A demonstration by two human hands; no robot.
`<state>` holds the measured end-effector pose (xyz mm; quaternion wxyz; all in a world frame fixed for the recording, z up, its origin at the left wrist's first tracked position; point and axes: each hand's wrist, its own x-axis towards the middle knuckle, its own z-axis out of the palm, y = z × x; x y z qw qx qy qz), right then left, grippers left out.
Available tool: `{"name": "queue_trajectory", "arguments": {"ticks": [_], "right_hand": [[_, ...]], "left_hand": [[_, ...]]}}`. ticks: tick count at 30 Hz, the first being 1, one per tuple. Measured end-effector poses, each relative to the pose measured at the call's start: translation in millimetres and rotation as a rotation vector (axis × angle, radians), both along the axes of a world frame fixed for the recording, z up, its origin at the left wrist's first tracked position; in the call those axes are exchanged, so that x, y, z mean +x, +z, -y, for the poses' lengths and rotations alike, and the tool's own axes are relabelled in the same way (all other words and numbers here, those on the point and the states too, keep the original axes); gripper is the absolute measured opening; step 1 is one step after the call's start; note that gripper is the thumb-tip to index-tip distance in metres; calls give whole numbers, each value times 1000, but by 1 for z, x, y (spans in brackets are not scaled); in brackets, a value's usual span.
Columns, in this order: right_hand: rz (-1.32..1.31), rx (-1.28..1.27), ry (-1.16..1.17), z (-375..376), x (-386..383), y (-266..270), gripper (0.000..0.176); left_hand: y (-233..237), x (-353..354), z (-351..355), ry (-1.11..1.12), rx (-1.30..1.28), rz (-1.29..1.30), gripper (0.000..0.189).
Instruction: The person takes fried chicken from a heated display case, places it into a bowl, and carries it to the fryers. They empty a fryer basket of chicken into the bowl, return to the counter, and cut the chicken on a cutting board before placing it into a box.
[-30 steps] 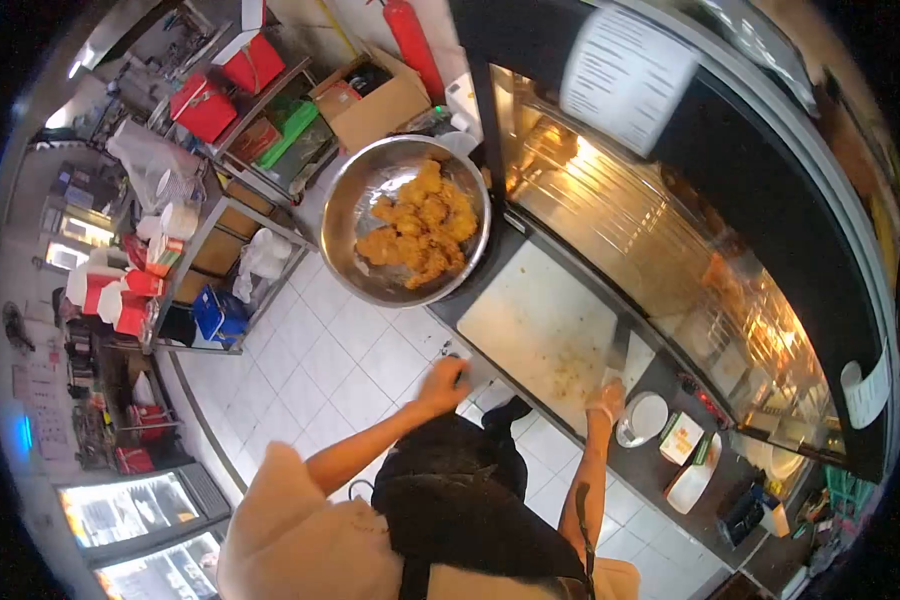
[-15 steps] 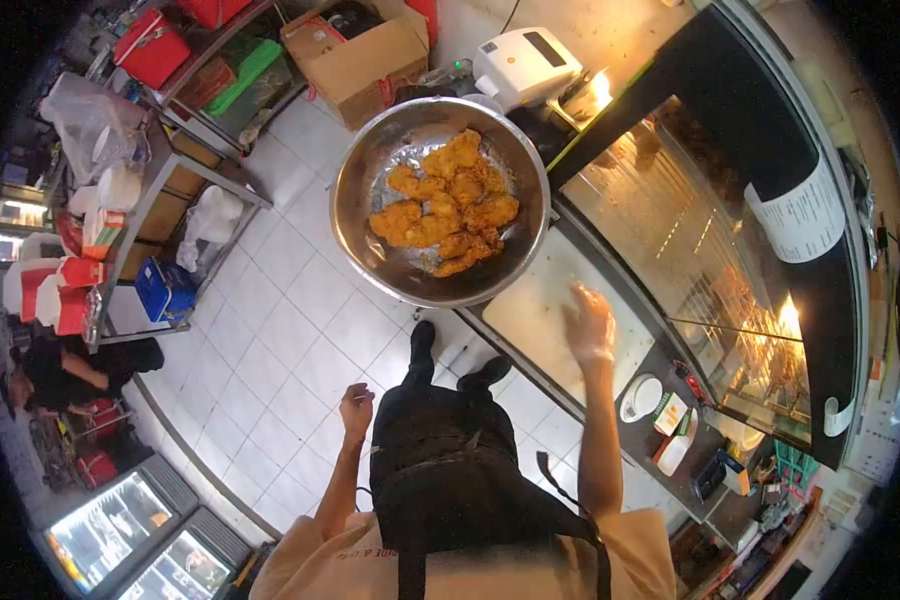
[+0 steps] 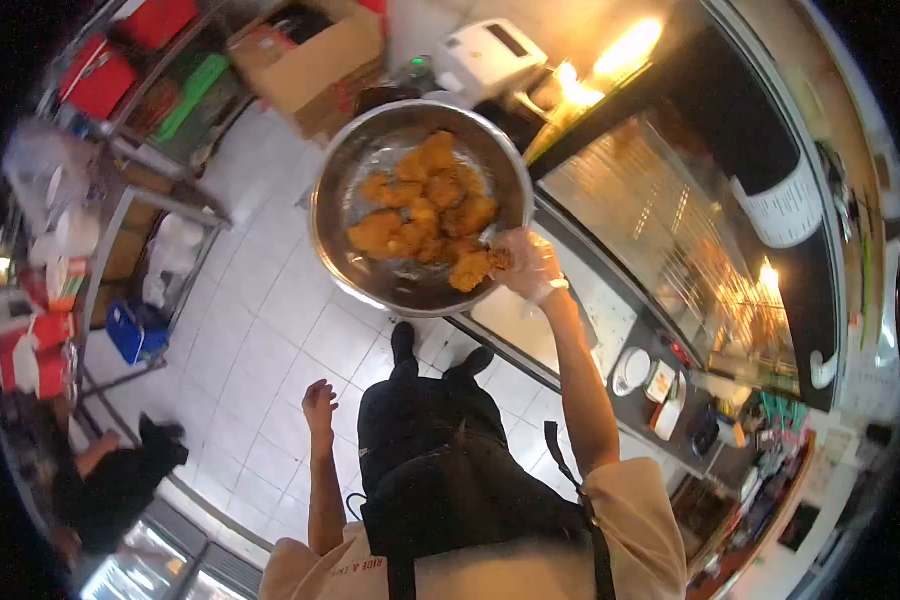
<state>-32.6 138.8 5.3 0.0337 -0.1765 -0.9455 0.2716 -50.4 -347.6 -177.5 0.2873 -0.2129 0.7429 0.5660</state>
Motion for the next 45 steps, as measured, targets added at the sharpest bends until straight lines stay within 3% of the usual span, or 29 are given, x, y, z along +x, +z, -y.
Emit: {"name": "queue_trajectory", "arguments": {"ticks": [1,4,6,8,11,13,14,16,20,21,24,30,33,34,37,39,42,45], "right_hand": [[-167,-45,29,-10,18,7,40],[-113,-84,-240,-28,80,35,37],[-266,-166,-419,-38,127,0,36],[-110,-67,-602,-47,171,-62,37],[-29,70,-680,-35,203,-146,39],[6,63,-742,-26,215,-173,42],[-59,107,-715,-28,229,-181,44],[-188,199,-653,-35,252,-143,50],[348,39,-713,-63,300,-173,46],[446,155,-669,-62,293,-166,47],[352,202,-667,-72,306,-218,48],[240,243,-681,-42,318,-173,31],[352,-32,-861,-6,301,-125,22],[166,104,-870,14,293,-128,15],[447,-181,-909,36,246,-99,18],[495,-276,-977,35,221,-79,19],[468,-202,-933,37,220,-97,19],[522,-117,-855,38,220,-108,19]], "left_hand": [[0,-3,-7,-24,26,22,31],[4,-10,-43,-137,76,61,30],[9,-8,-65,-234,107,78,29],[0,-1,-82,-360,123,94,31],[-5,12,-103,-563,66,92,31],[-4,24,-110,-646,74,38,30],[-2,28,-113,-656,69,17,30],[13,39,-124,-666,62,-23,30],[36,55,-157,-793,-36,34,33],[43,61,-174,-768,39,-3,28],[66,71,-241,-938,51,-161,25],[73,66,-359,-1054,174,-485,21],[85,62,-412,-1045,252,-792,20],[86,63,-433,-1077,277,-906,19],[78,81,-501,-1190,515,-1163,16],[68,99,-539,-1345,614,-1178,18],[22,119,-579,-1466,763,-1238,20],[-27,127,-592,-1692,763,-1128,23]]}}
